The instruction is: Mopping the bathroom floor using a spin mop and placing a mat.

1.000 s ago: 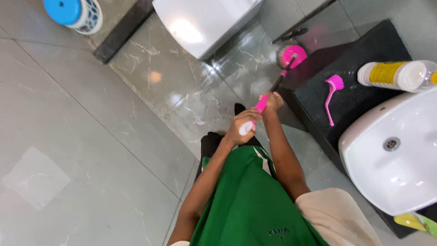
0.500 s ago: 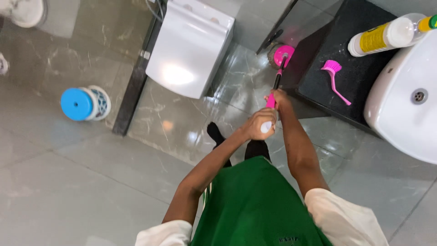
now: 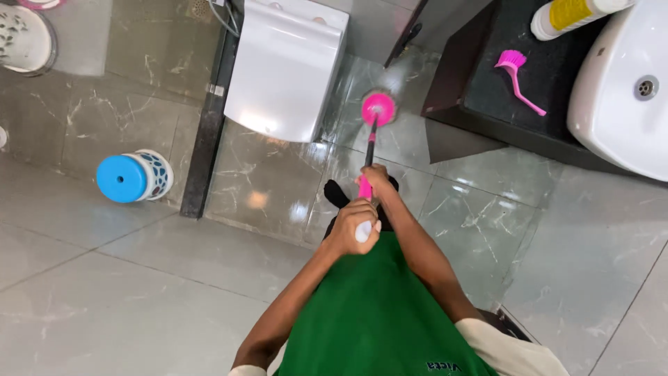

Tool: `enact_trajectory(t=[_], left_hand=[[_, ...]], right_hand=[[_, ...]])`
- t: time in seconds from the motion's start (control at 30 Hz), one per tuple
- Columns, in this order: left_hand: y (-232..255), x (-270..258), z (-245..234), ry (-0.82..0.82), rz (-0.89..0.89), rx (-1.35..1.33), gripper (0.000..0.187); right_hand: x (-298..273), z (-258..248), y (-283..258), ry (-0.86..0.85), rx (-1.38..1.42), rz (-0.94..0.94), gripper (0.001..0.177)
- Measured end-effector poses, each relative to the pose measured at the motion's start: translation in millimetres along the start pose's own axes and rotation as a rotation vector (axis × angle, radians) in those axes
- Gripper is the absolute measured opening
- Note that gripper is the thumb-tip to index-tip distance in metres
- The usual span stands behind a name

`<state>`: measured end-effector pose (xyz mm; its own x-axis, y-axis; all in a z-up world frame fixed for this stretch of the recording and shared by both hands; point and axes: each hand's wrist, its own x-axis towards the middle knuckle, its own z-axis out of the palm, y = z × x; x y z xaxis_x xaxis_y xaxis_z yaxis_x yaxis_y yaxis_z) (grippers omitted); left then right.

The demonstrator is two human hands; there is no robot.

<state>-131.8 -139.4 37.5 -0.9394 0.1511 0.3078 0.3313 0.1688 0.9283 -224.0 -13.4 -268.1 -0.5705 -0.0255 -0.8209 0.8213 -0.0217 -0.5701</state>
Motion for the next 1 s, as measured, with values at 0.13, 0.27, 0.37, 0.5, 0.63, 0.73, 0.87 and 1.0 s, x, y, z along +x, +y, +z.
enact_trajectory(t=[0.13, 0.27, 0.37, 0.5, 0.63, 0.73, 0.87, 1.0], left_hand=[[27.8, 3.8, 29.6, -0.094, 0.012, 0.121, 0.02], [22.9, 11.4, 106.1, -0.074, 0.112, -0.049, 0.016], [23.2, 14.4, 151.3, -0.172, 0.144, -0.107, 0.015], [27.1, 14.6, 178.7, -0.173, 0.181, -0.159, 0.014], [34.8, 14.9, 184.9, 0.045, 0.114, -0.143, 0.015], [31.3, 3.3, 182.5, 0.185, 0.031, -0.099, 0.015], [39.8, -36.3, 177.5, 0.306, -0.08, 0.016, 0.012], [67.2, -82.1, 197.4, 0.539, -0.15, 0.073, 0.01]], right_hand=[[-60.4, -33.9, -11.1, -0.079, -0.156, 0.142, 0.012], [-96.9, -85.7, -27.9, -0.168, 0.062, 0.19, 0.01], [-61.9, -153.0, 5.6, -0.23, 0.191, 0.244, 0.01], [-40.9, -201.5, 24.7, -0.182, 0.222, 0.141, 0.011], [-27.4, -214.8, 8.9, -0.073, 0.171, 0.105, 0.01], [10.7, -202.2, 20.7, -0.004, 0.074, 0.154, 0.011], [35.4, -186.8, 65.5, -0.085, -0.014, 0.133, 0.01], [-29.6, -158.5, 68.8, -0.128, -0.2, 0.194, 0.009]])
